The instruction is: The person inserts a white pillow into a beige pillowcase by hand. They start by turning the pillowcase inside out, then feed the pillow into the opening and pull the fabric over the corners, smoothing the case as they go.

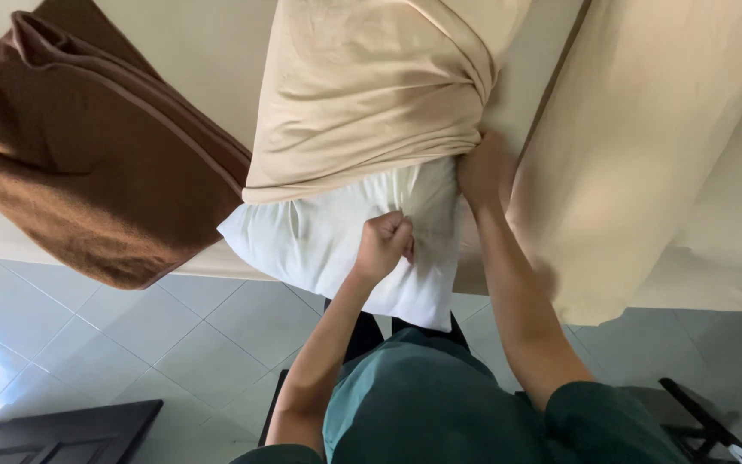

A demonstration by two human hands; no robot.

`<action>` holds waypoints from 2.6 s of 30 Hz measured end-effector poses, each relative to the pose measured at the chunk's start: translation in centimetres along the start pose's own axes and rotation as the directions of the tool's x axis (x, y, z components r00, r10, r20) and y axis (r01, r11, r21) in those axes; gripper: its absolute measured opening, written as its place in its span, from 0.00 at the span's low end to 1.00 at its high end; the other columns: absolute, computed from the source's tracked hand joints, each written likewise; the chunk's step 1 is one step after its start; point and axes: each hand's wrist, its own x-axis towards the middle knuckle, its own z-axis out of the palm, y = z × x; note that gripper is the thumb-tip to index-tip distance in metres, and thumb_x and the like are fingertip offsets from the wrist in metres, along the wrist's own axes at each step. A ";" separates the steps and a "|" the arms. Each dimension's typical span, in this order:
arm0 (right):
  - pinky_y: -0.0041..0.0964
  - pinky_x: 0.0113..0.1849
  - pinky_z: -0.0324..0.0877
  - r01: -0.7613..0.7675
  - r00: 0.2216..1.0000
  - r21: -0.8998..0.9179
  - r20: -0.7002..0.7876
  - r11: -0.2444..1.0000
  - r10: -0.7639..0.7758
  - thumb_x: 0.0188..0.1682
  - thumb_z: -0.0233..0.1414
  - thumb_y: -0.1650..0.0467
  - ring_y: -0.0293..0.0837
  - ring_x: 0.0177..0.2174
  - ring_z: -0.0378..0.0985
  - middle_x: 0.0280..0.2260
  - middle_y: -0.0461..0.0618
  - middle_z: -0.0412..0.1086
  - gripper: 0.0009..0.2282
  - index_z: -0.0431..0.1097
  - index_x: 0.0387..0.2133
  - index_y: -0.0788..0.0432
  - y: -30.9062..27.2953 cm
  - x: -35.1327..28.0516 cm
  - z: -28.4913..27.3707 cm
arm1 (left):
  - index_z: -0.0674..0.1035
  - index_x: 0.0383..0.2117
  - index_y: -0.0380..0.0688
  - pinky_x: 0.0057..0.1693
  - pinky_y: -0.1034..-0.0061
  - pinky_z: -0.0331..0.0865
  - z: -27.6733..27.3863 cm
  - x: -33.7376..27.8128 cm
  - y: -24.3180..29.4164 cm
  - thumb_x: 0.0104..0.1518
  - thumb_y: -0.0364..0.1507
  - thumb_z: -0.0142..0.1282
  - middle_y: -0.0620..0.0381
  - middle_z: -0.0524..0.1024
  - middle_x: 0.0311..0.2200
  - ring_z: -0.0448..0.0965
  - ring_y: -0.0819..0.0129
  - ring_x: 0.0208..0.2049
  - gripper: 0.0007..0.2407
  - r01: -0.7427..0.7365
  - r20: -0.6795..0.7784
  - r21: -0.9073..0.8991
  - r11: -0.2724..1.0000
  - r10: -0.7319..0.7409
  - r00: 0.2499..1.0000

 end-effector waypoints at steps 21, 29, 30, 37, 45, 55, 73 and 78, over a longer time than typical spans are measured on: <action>0.52 0.27 0.75 0.733 0.470 0.168 0.576 0.660 -0.669 0.39 0.51 0.69 0.66 0.24 0.80 0.19 0.63 0.72 0.07 0.64 0.29 0.58 -20.2 -19.9 -11.1 | 0.84 0.34 0.45 0.27 0.76 0.72 -15.4 -2.2 7.3 0.63 0.32 0.61 0.57 0.80 0.21 0.73 0.73 0.20 0.05 -0.286 -0.352 0.336 0.897 0.402 0.845; 0.59 0.51 0.72 0.573 0.648 0.239 0.454 0.784 -0.612 0.46 0.44 0.84 0.69 0.50 0.74 0.48 0.70 0.72 0.24 0.67 0.57 0.62 -20.2 -14.2 -8.7 | 0.73 0.48 0.41 0.54 0.50 0.64 -15.5 -3.3 3.8 0.44 0.29 0.49 0.43 0.70 0.42 0.72 0.41 0.44 0.21 -0.549 -0.010 0.383 0.743 0.597 0.802; 0.59 0.51 0.72 0.573 0.654 0.235 0.446 0.785 -0.611 0.46 0.44 0.84 0.69 0.50 0.74 0.48 0.70 0.72 0.24 0.67 0.57 0.62 -20.4 -14.3 -8.3 | 0.73 0.48 0.41 0.54 0.50 0.64 -15.2 -3.6 4.2 0.44 0.29 0.49 0.43 0.70 0.42 0.72 0.41 0.44 0.21 -0.557 -0.002 0.381 0.738 0.603 0.798; 0.59 0.45 0.74 0.642 0.697 0.213 0.238 0.737 -0.676 0.44 0.47 0.81 0.66 0.44 0.78 0.41 0.64 0.75 0.20 0.71 0.50 0.57 -21.9 -15.2 -7.2 | 0.72 0.39 0.40 0.49 0.54 0.67 -14.9 -2.5 4.8 0.54 0.25 0.48 0.45 0.70 0.36 0.73 0.41 0.40 0.08 -0.475 -0.009 0.560 0.679 0.578 0.816; 0.50 0.34 0.71 0.510 0.856 -0.169 -0.003 0.843 -0.518 0.46 0.58 0.70 0.57 0.31 0.79 0.26 0.52 0.73 0.05 0.72 0.33 0.57 -16.1 -12.2 -6.4 | 0.72 0.21 0.53 0.33 0.63 0.69 -17.7 -2.6 4.2 0.53 0.38 0.51 0.57 0.68 0.16 0.73 0.55 0.21 0.08 -0.357 0.037 0.432 0.828 0.379 0.925; 0.50 0.28 0.69 0.413 0.701 0.379 0.447 0.828 -0.555 0.44 0.60 0.64 0.61 0.25 0.76 0.18 0.60 0.70 0.16 0.66 0.15 0.63 -15.0 -20.2 -8.5 | 0.71 0.15 0.52 0.33 0.59 0.73 -15.4 1.2 -4.7 0.47 0.36 0.61 0.53 0.72 0.14 0.78 0.47 0.22 0.11 -0.177 -0.221 0.758 0.628 0.503 0.836; 0.52 0.30 0.67 0.067 0.721 0.501 0.573 0.863 -0.389 0.48 0.54 0.63 0.59 0.27 0.74 0.20 0.64 0.70 0.16 0.70 0.20 0.67 -13.9 -21.7 -7.0 | 0.65 0.35 0.42 0.45 0.57 0.68 -18.2 -8.4 -0.9 0.53 0.15 0.54 0.48 0.67 0.32 0.71 0.46 0.38 0.11 -0.093 -0.447 0.417 0.904 0.293 0.845; 0.49 0.24 0.64 0.221 0.712 0.392 0.561 0.893 -0.422 0.40 0.61 0.68 0.61 0.21 0.75 0.13 0.62 0.65 0.14 0.66 0.14 0.65 -18.4 -19.4 -9.8 | 0.65 0.50 0.41 0.62 0.41 0.65 -17.3 -12.0 2.8 0.66 0.20 0.44 0.43 0.68 0.54 0.58 0.38 0.66 0.09 -0.094 -0.380 0.017 0.995 0.094 0.920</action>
